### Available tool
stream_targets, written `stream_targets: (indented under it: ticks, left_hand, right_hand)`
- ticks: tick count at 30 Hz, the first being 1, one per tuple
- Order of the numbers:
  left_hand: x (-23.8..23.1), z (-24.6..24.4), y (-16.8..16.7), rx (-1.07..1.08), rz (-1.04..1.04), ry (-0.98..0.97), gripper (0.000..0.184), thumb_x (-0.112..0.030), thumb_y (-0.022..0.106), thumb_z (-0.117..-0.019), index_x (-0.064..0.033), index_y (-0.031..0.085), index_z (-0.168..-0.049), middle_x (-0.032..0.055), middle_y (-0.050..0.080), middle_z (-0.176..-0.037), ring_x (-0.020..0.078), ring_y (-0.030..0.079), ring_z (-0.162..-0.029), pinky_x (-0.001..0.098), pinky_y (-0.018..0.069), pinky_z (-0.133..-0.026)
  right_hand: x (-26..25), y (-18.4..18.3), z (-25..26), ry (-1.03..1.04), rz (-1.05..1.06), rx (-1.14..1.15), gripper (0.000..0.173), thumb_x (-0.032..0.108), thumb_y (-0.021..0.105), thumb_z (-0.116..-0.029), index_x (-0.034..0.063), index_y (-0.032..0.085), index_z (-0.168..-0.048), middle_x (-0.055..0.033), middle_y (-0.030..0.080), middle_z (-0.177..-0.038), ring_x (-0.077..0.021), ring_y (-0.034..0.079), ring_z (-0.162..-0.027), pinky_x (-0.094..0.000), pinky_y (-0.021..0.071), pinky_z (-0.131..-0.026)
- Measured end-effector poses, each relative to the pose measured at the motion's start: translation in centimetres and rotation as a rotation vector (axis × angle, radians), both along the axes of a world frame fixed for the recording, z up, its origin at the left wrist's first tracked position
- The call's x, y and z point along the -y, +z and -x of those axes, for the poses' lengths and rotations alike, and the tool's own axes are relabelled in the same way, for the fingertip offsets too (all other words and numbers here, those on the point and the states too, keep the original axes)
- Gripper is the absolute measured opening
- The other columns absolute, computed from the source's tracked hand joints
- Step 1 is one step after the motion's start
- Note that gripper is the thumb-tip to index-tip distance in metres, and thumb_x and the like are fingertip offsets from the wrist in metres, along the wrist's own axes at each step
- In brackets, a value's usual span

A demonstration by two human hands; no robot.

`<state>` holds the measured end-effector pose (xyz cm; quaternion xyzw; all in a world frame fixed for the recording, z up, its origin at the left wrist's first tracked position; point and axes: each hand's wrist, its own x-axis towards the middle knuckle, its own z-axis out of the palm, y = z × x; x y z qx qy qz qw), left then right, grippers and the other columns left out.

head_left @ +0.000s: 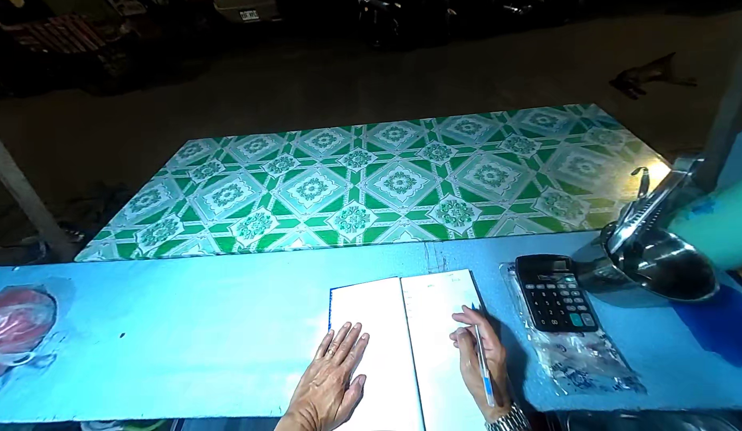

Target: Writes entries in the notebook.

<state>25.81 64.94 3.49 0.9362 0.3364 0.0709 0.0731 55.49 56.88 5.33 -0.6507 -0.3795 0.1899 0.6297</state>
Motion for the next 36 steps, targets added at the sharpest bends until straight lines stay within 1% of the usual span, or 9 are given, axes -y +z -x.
stream_targets:
  ticks: [13, 16, 19, 23, 25, 28, 30, 36]
  left_hand:
    - [0.0, -0.2, 0.1, -0.008, -0.017, 0.006, 0.068, -0.053, 0.017, -0.1034, -0.0209, 0.043, -0.157, 0.0022, 0.039, -0.164, 0.0246, 0.032, -0.154, 0.0533, 0.0244, -0.123]
    - [0.1, -0.4, 0.4, -0.027, -0.006, 0.013, 0.068, -0.052, 0.016, -0.1032, -0.0198, 0.043, -0.157, 0.0037, 0.04, -0.164, 0.0267, 0.034, -0.153, 0.0552, 0.0253, -0.123]
    - [0.4, -0.3, 0.6, -0.039, 0.034, 0.027, 0.069, -0.052, 0.017, -0.1042, -0.0172, 0.043, -0.157, 0.0075, 0.04, -0.164, 0.0303, 0.034, -0.152, 0.0578, 0.0251, -0.122]
    - [0.3, 1.2, 0.7, -0.08, 0.069, -0.022, 0.072, -0.058, 0.017, -0.1042, -0.0164, 0.037, -0.16, 0.008, 0.034, -0.166, 0.0295, 0.03, -0.154, 0.0564, 0.0234, -0.123]
    - [0.2, 1.5, 0.7, -0.066, 0.065, -0.033, 0.071, -0.057, 0.021, -0.1037, -0.0166, 0.039, -0.159, 0.0079, 0.036, -0.166, 0.0288, 0.03, -0.154, 0.0557, 0.0238, -0.123]
    - [0.3, 1.5, 0.4, -0.026, 0.031, -0.021, 0.067, -0.051, 0.025, -0.1027, -0.0162, 0.045, -0.156, 0.0085, 0.041, -0.163, 0.0286, 0.035, -0.152, 0.0538, 0.026, -0.123]
    - [0.3, 1.5, 0.4, -0.017, 0.017, -0.014, 0.066, -0.05, 0.027, -0.1024, -0.0162, 0.047, -0.155, 0.0085, 0.043, -0.161, 0.0284, 0.036, -0.152, 0.0532, 0.0272, -0.122]
    - [0.4, 1.4, 0.5, -0.015, 0.015, -0.007, 0.065, -0.05, 0.028, -0.1019, -0.0171, 0.047, -0.155, 0.0071, 0.043, -0.162, 0.0273, 0.036, -0.152, 0.0522, 0.0281, -0.122]
  right_hand:
    - [-0.1, 0.2, -0.2, 0.015, 0.013, 0.007, 0.039, 0.001, 0.051, -0.0894, -0.0123, 0.062, -0.124, -0.0121, 0.073, -0.108, -0.0087, 0.069, -0.071, -0.0225, 0.0598, -0.061]
    - [-0.1, 0.3, -0.1, 0.004, 0.018, -0.008, 0.039, 0.001, 0.051, -0.0884, -0.0123, 0.063, -0.123, -0.0124, 0.073, -0.107, -0.0086, 0.069, -0.07, -0.0225, 0.0594, -0.061]
    - [-0.2, 0.5, 0.0, 0.005, 0.026, -0.006, 0.039, 0.0, 0.051, -0.0888, -0.0122, 0.062, -0.124, -0.0125, 0.073, -0.107, -0.0081, 0.068, -0.069, -0.0225, 0.059, -0.061]
    - [-0.1, 0.4, 0.0, -0.003, 0.033, -0.02, 0.04, -0.001, 0.051, -0.0881, -0.0119, 0.062, -0.124, -0.0125, 0.073, -0.108, -0.0082, 0.068, -0.069, -0.0226, 0.059, -0.06]
    - [-0.1, 0.3, 0.1, -0.011, 0.029, -0.019, 0.04, -0.001, 0.051, -0.0879, -0.0116, 0.063, -0.125, -0.0126, 0.073, -0.108, -0.0085, 0.068, -0.069, -0.0228, 0.059, -0.06]
    - [0.0, 0.4, 0.1, -0.023, 0.042, -0.016, 0.04, -0.001, 0.052, -0.0882, -0.0112, 0.063, -0.125, -0.0122, 0.073, -0.108, -0.0079, 0.068, -0.069, -0.0224, 0.0591, -0.06]
    - [-0.1, 0.5, 0.2, -0.031, 0.038, -0.01, 0.04, 0.0, 0.052, -0.0879, -0.0118, 0.063, -0.124, -0.0125, 0.073, -0.107, -0.0073, 0.068, -0.069, -0.0215, 0.0586, -0.06]
    - [-0.2, 0.5, 0.4, -0.037, 0.027, -0.002, 0.039, -0.001, 0.052, -0.0878, -0.0125, 0.063, -0.123, -0.013, 0.073, -0.108, -0.0073, 0.068, -0.069, -0.0213, 0.0587, -0.06]
